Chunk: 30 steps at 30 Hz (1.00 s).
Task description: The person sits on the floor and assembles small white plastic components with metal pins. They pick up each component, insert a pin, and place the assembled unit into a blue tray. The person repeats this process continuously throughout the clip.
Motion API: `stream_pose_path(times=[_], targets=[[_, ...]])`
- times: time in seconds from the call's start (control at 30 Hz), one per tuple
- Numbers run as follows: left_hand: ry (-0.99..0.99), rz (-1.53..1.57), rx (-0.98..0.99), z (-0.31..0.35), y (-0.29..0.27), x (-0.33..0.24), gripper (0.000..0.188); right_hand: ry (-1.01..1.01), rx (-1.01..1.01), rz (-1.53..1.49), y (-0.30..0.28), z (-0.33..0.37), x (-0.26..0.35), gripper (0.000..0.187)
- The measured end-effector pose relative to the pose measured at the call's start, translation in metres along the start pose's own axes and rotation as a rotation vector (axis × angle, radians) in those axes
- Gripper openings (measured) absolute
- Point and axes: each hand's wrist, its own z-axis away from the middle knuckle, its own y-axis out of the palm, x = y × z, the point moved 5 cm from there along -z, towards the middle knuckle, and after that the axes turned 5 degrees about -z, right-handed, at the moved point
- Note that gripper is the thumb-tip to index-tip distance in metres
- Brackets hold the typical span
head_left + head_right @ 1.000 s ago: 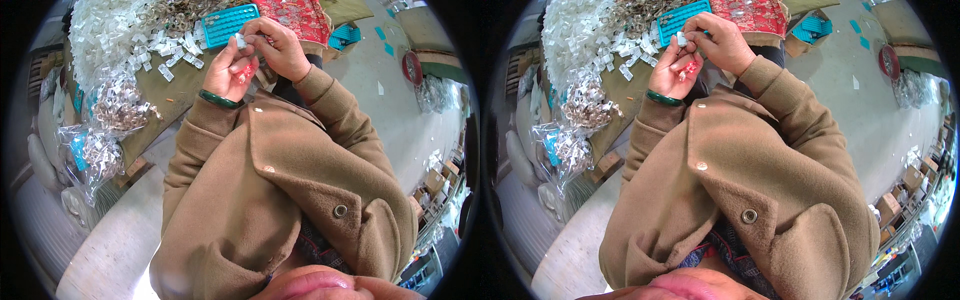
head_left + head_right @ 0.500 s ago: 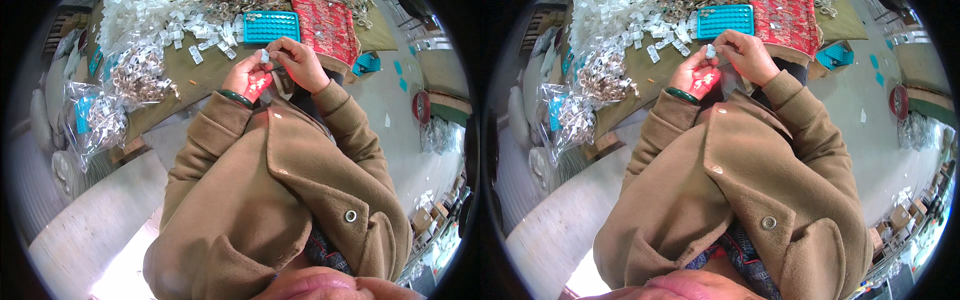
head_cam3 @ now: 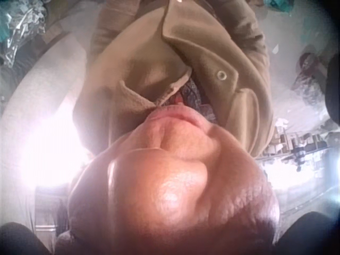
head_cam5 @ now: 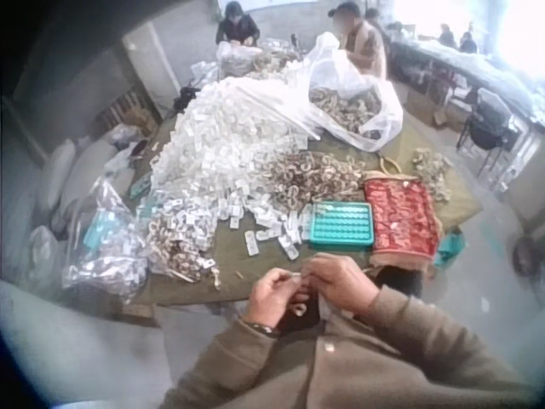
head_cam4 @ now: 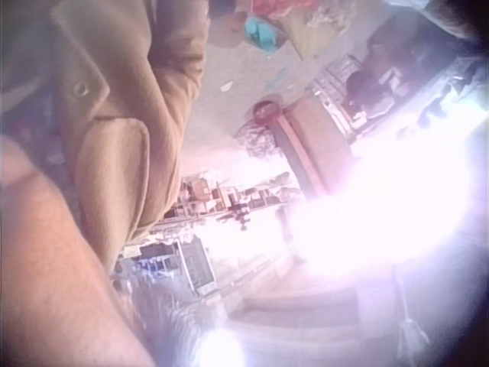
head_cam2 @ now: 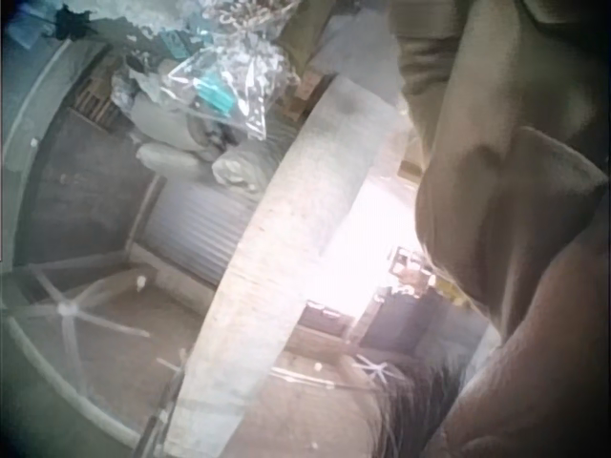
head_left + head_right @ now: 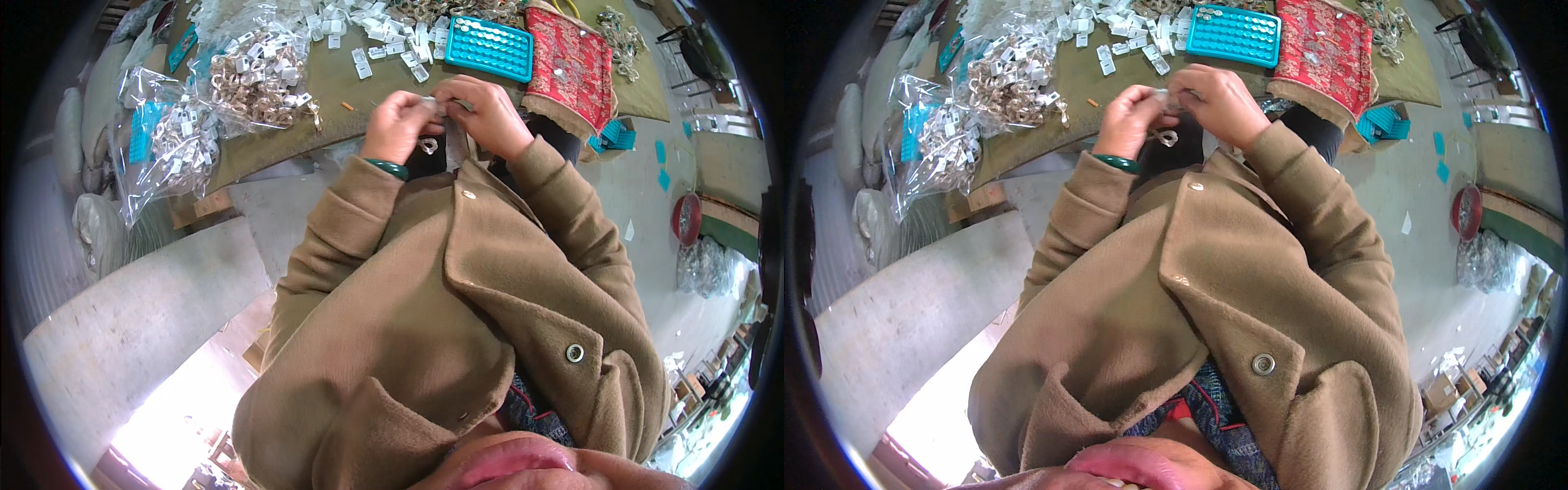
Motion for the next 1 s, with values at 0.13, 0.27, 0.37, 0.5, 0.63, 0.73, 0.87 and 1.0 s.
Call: stream_pose_path(times=[0.13,0.27,0.37,0.5,0.63,0.73,0.87,1.0], targets=[[0.014,0.079,-0.122,-0.004,-0.054,-0.016,0.022,0.194,0.012,-0.004,0.0,-0.025,-0.011,0.012],[0.058,0.0,-0.263,-0.021,-0.097,-0.035,0.015,0.191,0.143,0.193,-0.018,-0.054,-0.02,0.015],[0.095,-0.435,-0.304,-0.046,-0.111,-0.048,0.019,0.151,0.072,0.334,-0.037,-0.088,-0.03,0.023],[0.262,-1.169,-0.486,-0.072,-0.107,-0.063,0.038,0.167,-0.074,0.662,-0.045,-0.127,-0.044,0.025],[0.238,-1.271,-0.473,-0.084,-0.101,-0.058,0.037,0.117,-0.082,0.758,-0.029,-0.148,-0.05,0.023],[0.184,-1.231,-0.422,-0.088,-0.104,-0.056,0.027,0.158,0.07,0.843,-0.017,-0.159,-0.06,0.019],[0.156,-1.18,-0.461,-0.083,-0.11,-0.056,0.022,0.111,0.05,0.642,-0.023,-0.149,-0.056,0.017],[0.174,-1.166,-0.469,-0.075,-0.109,-0.057,0.023,0.056,0.026,0.514,-0.027,-0.128,-0.04,0.02]])
